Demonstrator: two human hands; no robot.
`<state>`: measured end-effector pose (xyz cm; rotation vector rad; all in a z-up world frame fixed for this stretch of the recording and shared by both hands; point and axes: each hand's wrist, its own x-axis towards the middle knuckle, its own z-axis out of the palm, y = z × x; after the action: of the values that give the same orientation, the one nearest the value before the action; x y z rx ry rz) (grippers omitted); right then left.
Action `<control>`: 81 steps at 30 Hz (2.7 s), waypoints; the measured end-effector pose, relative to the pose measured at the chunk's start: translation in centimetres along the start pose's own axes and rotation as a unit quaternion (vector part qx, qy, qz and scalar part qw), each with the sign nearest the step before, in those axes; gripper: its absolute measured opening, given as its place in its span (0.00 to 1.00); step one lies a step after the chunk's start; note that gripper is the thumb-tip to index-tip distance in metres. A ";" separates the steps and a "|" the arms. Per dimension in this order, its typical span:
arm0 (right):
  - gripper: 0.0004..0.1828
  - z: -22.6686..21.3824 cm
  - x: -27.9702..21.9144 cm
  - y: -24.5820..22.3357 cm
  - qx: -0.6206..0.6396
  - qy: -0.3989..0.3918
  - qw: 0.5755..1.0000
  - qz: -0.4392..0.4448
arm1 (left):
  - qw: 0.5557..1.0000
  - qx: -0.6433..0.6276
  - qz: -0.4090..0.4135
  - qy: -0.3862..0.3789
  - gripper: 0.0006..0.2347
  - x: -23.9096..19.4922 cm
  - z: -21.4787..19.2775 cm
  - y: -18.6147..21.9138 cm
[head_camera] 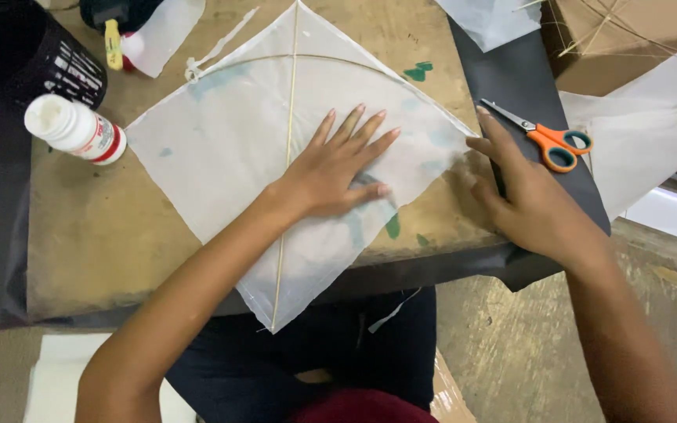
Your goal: Applying glue and folding the edges of paper to assemble a kite frame
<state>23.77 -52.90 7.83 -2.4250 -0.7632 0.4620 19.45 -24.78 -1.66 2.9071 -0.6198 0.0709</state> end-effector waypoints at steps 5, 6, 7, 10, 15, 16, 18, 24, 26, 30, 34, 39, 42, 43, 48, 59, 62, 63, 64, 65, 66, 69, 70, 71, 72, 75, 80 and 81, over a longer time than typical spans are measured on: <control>0.46 -0.2 0.4 -1.0 0.005 -0.018 1.000 -0.015 | 0.996 -0.041 -0.060 -0.052 0.36 0.1 -0.6 3.1; 0.48 0.0 0.4 -1.0 0.004 -0.009 1.000 -0.028 | 0.997 -0.041 -0.059 -0.037 0.35 0.0 -0.3 3.6; 0.48 0.3 0.6 -0.2 0.006 -0.008 0.999 -0.032 | 0.997 -0.037 -0.061 -0.037 0.35 0.1 0.4 3.9; 0.47 0.5 0.9 0.8 -0.010 0.033 0.991 -0.128 | 0.995 0.005 -0.096 0.035 0.35 0.7 1.2 5.1; 0.46 0.5 0.7 -0.1 -0.007 0.014 0.996 -0.087 | 0.963 -0.093 -0.248 -0.042 0.38 1.7 -1.3 7.2; 0.46 0.7 1.0 0.1 -0.007 0.015 0.996 -0.088 | 0.963 -0.093 -0.248 -0.041 0.38 1.4 -1.4 6.9; 0.47 1.4 1.6 0.5 0.006 0.021 0.990 -0.139 | 0.952 -0.095 -0.284 -0.058 0.39 0.8 -1.5 6.3; 0.45 1.5 2.9 -2.5 -0.012 -0.048 0.999 -0.009 | 0.918 -0.054 -0.375 -0.118 0.38 -0.3 -4.2 5.5; 0.45 2.2 3.6 -2.2 -0.018 -0.045 0.999 -0.014 | 0.919 -0.005 -0.378 -0.110 0.38 -0.5 -3.5 5.3; 0.42 3.2 5.0 0.0 -0.062 -0.014 0.993 -0.101 | 0.917 0.030 -0.372 -0.138 0.43 -0.6 -5.6 6.6; 0.42 2.8 6.1 -0.8 -0.069 -0.024 0.990 -0.118 | 0.933 0.058 -0.343 -0.093 0.43 0.0 -4.8 4.3; 0.44 1.5 6.8 -1.7 -0.105 -0.045 0.988 -0.106 | 0.994 0.019 -0.104 -0.012 0.37 1.1 -1.9 0.8; 0.44 2.4 8.9 0.6 -0.109 0.003 0.980 -0.165 | 0.992 -0.041 -0.118 -0.005 0.37 1.2 -1.3 -0.1; 0.44 2.8 9.9 1.3 -0.110 0.005 0.980 -0.164 | 0.992 -0.041 -0.116 -0.004 0.37 1.1 -1.1 -0.1; 0.50 4.1 13.4 2.7 -0.124 0.020 0.971 -0.205 | 0.990 -0.038 -0.132 0.040 0.41 0.7 -0.6 -0.2; 0.53 4.5 13.9 0.9 -0.153 -0.058 0.977 -0.139 | 0.988 -0.070 -0.134 0.010 0.32 1.2 -1.4 -2.6; 0.54 4.6 14.1 1.2 -0.165 -0.065 0.974 -0.139 | 0.988 -0.072 -0.137 0.007 0.33 1.0 -1.5 -2.9; 0.54 4.6 14.0 1.3 -0.174 -0.065 0.973 -0.139 | 0.988 -0.071 -0.140 0.006 0.34 1.0 -1.5 -2.7; 0.54 4.5 13.7 1.2 -0.175 -0.067 0.973 -0.137 | 0.988 -0.074 -0.139 0.005 0.34 1.2 -1.3 -2.6; 0.54 4.4 13.7 1.0 -0.167 -0.073 0.975 -0.124 | 0.987 -0.071 -0.141 0.009 0.35 1.3 -1.3 -2.6; 0.55 4.3 13.7 0.7 -0.160 -0.079 0.978 -0.112 | 0.987 -0.069 -0.142 0.013 0.36 1.3 -1.3 -2.7; 0.55 4.0 13.7 0.1 -0.151 -0.074 0.980 -0.104 | 0.989 -0.073 -0.129 0.026 0.37 1.4 -2.3 -2.4; 0.55 4.1 13.6 0.4 -0.152 -0.074 0.980 -0.103 | 0.989 -0.074 -0.129 0.027 0.37 1.5 -2.0 -2.4; 0.54 4.2 13.6 0.6 -0.149 -0.078 0.980 -0.103 | 0.991 -0.082 -0.104 0.023 0.37 1.5 -1.7 -2.4; 0.54 4.3 13.6 0.8 -0.146 -0.082 0.981 -0.104 | 0.992 -0.091 -0.080 0.020 0.38 1.5 -1.4 -2.5; 0.53 3.7 13.0 -0.6 -0.116 -0.077 0.985 -0.103 | 0.994 -0.085 -0.057 0.028 0.37 1.4 -2.5 -1.5; 0.50 2.2 12.9 0.5 -0.045 -0.047 0.987 -0.146 | 0.996 -0.078 -0.002 0.044 0.34 0.8 -1.1 -2.0; 0.50 2.1 13.1 0.8 -0.051 -0.035 0.982 -0.179 | 0.996 -0.061 0.018 0.056 0.32 0.7 -1.2 -2.1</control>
<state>33.40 -44.69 3.69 -2.3015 -1.2515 0.3729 20.89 -22.97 -0.77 2.7527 -0.6336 0.1932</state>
